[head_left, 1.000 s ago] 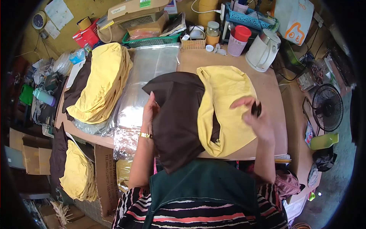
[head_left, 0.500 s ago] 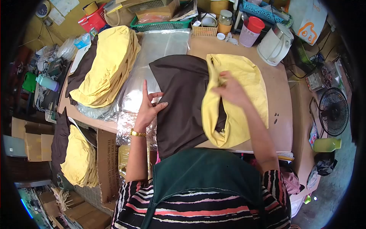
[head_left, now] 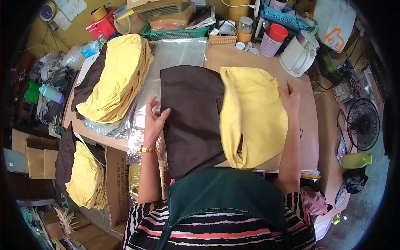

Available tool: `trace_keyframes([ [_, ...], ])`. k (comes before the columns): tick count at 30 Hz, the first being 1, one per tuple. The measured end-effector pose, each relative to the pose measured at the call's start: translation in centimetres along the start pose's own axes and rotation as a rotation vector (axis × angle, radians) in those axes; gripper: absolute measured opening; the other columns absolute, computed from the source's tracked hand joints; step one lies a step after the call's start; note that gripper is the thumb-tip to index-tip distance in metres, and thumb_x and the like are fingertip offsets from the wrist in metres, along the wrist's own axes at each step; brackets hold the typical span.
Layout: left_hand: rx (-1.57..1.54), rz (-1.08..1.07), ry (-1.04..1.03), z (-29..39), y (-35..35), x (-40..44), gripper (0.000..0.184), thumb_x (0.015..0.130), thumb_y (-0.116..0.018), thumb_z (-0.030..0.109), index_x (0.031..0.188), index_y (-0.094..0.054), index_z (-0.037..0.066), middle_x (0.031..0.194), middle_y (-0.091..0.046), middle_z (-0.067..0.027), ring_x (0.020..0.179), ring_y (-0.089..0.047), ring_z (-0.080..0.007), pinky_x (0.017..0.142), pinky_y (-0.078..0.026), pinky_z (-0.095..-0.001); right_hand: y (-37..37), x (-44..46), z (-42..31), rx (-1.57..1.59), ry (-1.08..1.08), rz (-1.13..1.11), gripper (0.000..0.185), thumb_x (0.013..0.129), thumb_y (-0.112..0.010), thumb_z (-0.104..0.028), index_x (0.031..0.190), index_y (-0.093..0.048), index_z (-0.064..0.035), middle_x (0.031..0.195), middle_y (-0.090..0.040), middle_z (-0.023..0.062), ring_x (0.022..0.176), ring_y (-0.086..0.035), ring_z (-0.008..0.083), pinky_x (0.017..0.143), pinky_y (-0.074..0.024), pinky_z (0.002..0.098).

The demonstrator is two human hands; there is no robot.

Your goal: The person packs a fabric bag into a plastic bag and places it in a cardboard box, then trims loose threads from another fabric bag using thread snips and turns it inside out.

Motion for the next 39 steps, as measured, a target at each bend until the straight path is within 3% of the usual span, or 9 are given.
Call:
trace_keyframes([
  [4, -0.223, 0.001, 0.117, 0.2, -1.9, 3.2, 0.073, 0.079, -0.075, 0.007, 0.138, -0.034, -0.004, 0.117, -0.058, -0.0146, 0.096, -0.060, -0.0196, 0.086, -0.048, -0.0306, -2.0, 3.9, 0.8, -0.328, 0.108, -0.184, 0.062, 0.075, -0.077, -0.026, 0.124, -0.054, 0.0041, 0.104, -0.067, 0.0201, 0.098, -0.063, 0.0237, 0.085, -0.0480, 0.0325],
  [6, -0.598, -0.230, 0.041, 1.8, -1.4, 6.2, 0.049, 0.082, -0.069, -0.001, 0.127, -0.050, -0.007, 0.122, -0.058, -0.0129, 0.098, -0.061, -0.0166, 0.089, -0.047, -0.0287, -1.6, 6.5, -0.6, -0.063, 0.168, -0.048, 0.061, 0.074, -0.079, -0.024, 0.121, -0.055, 0.0065, 0.101, -0.067, 0.0177, 0.090, -0.064, 0.0236, 0.078, -0.0501, 0.0329],
  [14, -0.373, -0.208, -0.543, 19.2, 2.7, -0.1, 0.081, 0.074, -0.063, -0.016, 0.146, -0.027, -0.003, 0.109, -0.064, -0.0063, 0.092, -0.062, -0.0102, 0.083, -0.049, -0.0204, 11.8, 4.4, -10.7, 1.097, 0.146, 0.038, 0.021, 0.095, -0.054, -0.015, 0.111, -0.058, -0.0027, 0.093, -0.063, 0.0027, 0.077, -0.059, 0.0119, 0.066, -0.0499, 0.0280],
  [17, 0.140, -0.346, -0.292, 11.3, 4.6, -0.5, 0.056, 0.070, -0.062, -0.016, 0.124, -0.056, -0.002, 0.104, -0.069, -0.0106, 0.101, -0.062, -0.0138, 0.099, -0.044, -0.0358, 10.7, 5.7, 2.6, 0.497, 0.173, -0.154, 0.026, 0.096, -0.050, -0.026, 0.102, -0.060, -0.0025, 0.087, -0.063, 0.0029, 0.074, -0.059, 0.0115, 0.064, -0.0484, 0.0280],
  [20, 0.407, -0.549, -0.290, 2.4, 4.0, -1.7, 0.039, 0.069, -0.049, -0.011, 0.084, -0.074, 0.015, 0.087, -0.072, 0.0013, 0.107, -0.063, -0.0189, 0.117, -0.006, -0.0477, 8.7, -1.8, 2.4, 0.115, 0.101, -0.283, 0.010, 0.078, -0.067, -0.011, 0.080, -0.070, -0.0020, 0.075, -0.067, 0.0052, 0.068, -0.060, 0.0137, 0.061, -0.0467, 0.0281],
  [25, 0.518, -0.556, -0.277, -1.4, 4.0, -3.4, 0.040, 0.068, -0.046, -0.012, 0.085, -0.074, 0.012, 0.088, -0.072, 0.0005, 0.105, -0.063, -0.0165, 0.117, -0.005, -0.0502, 7.5, -3.9, 5.1, 0.165, -0.053, -0.619, 0.008, 0.071, -0.067, -0.004, 0.077, -0.071, -0.0037, 0.072, -0.066, 0.0030, 0.066, -0.058, 0.0114, 0.057, -0.0424, 0.0257],
  [29, 0.006, -0.483, -0.246, 3.6, 4.9, -2.5, 0.026, 0.079, -0.048, -0.012, 0.090, -0.068, 0.001, 0.100, -0.070, -0.0133, 0.104, -0.063, -0.0178, 0.111, -0.031, -0.0393, 8.9, -1.9, 1.9, 0.170, 0.123, -0.349, 0.014, 0.078, -0.065, -0.004, 0.091, -0.065, -0.0012, 0.078, -0.063, 0.0018, 0.070, -0.057, 0.0095, 0.064, -0.0453, 0.0246],
  [31, -0.271, -0.313, -0.417, 5.4, 7.3, -0.9, 0.016, 0.092, -0.044, -0.002, 0.097, -0.059, -0.001, 0.092, -0.067, -0.0084, 0.088, -0.064, -0.0165, 0.082, -0.052, -0.0309, 11.1, -2.9, -6.5, 0.423, 0.220, -0.126, 0.018, 0.081, -0.064, -0.004, 0.098, -0.062, -0.0019, 0.082, -0.062, -0.0007, 0.068, -0.054, 0.0073, 0.060, -0.0421, 0.0236],
  [39, -0.414, 0.052, -0.274, 10.9, 8.0, 5.3, 0.019, 0.097, -0.056, 0.022, 0.096, -0.064, 0.005, 0.090, -0.068, -0.0028, 0.079, -0.063, -0.0098, 0.073, -0.052, -0.0255, 5.0, 4.6, -10.9, 0.447, 0.097, -0.315, 0.040, 0.078, -0.073, -0.021, 0.110, -0.060, 0.0007, 0.096, -0.065, 0.0075, 0.083, -0.061, 0.0184, 0.077, -0.0483, 0.0308],
])
Point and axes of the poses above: each hand's wrist, its own x-axis towards the middle knuckle, its own y-axis out of the back of the hand, z = x × y, the point moved 2 cm from there along x, towards the middle knuckle
